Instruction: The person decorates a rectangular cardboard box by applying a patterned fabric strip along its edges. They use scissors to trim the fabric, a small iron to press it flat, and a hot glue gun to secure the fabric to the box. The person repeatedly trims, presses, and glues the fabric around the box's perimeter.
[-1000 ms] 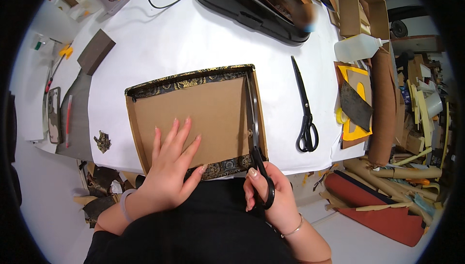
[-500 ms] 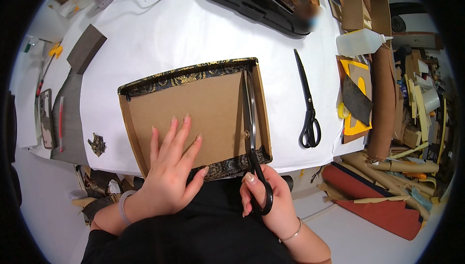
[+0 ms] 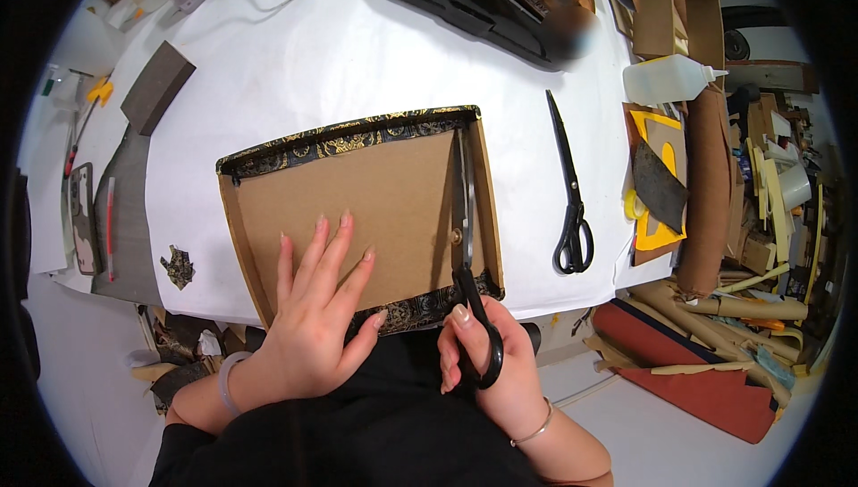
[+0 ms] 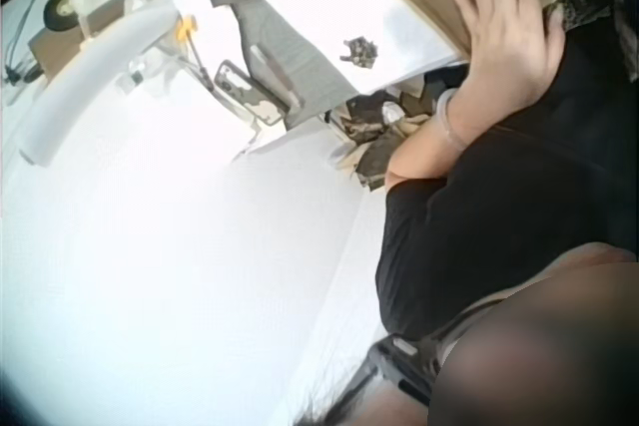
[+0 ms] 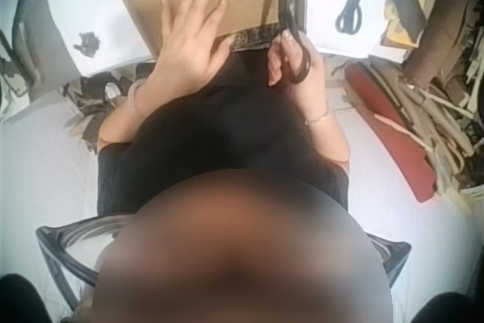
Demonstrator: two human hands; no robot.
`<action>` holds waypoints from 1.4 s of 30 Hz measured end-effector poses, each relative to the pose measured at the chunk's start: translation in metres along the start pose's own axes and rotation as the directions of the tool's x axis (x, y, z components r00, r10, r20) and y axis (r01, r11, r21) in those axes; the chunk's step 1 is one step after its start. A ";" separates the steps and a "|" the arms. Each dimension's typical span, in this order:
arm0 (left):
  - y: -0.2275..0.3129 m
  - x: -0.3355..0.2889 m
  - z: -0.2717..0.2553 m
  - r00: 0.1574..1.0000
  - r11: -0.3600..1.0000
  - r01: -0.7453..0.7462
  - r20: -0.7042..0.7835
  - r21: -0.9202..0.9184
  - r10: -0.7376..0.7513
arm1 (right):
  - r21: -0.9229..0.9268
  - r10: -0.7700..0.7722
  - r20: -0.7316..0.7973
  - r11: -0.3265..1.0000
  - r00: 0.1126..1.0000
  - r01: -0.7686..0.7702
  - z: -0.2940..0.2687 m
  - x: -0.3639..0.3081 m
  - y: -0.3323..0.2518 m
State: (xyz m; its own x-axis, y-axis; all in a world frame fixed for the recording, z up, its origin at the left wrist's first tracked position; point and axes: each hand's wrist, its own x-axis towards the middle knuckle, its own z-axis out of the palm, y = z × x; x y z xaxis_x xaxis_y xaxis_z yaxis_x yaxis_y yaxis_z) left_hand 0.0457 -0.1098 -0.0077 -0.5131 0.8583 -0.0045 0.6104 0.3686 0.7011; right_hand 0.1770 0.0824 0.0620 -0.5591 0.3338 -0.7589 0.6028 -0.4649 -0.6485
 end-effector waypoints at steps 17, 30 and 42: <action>-0.001 -0.001 0.000 1.000 1.000 -0.004 0.007 -0.006 0.004 | 0.093 0.015 0.000 0.996 1.000 -0.015 0.005 0.001 -0.005; -0.001 -0.001 0.001 1.000 1.000 0.002 0.005 -0.020 -0.002 | 0.062 0.030 -0.037 0.998 0.999 -0.028 0.006 0.003 -0.002; 0.008 0.004 0.018 0.980 0.963 0.056 -0.170 -0.264 -0.103 | -0.120 0.022 0.201 0.993 0.979 0.003 -0.031 -0.027 0.001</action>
State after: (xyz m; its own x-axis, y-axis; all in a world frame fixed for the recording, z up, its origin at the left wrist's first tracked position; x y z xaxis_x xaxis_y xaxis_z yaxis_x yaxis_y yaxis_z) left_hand 0.0590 -0.0968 -0.0146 -0.6685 0.7424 0.0445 0.3996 0.3081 0.8634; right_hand 0.2101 0.0982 0.0799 -0.6487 0.1525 -0.7457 0.6654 -0.3620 -0.6528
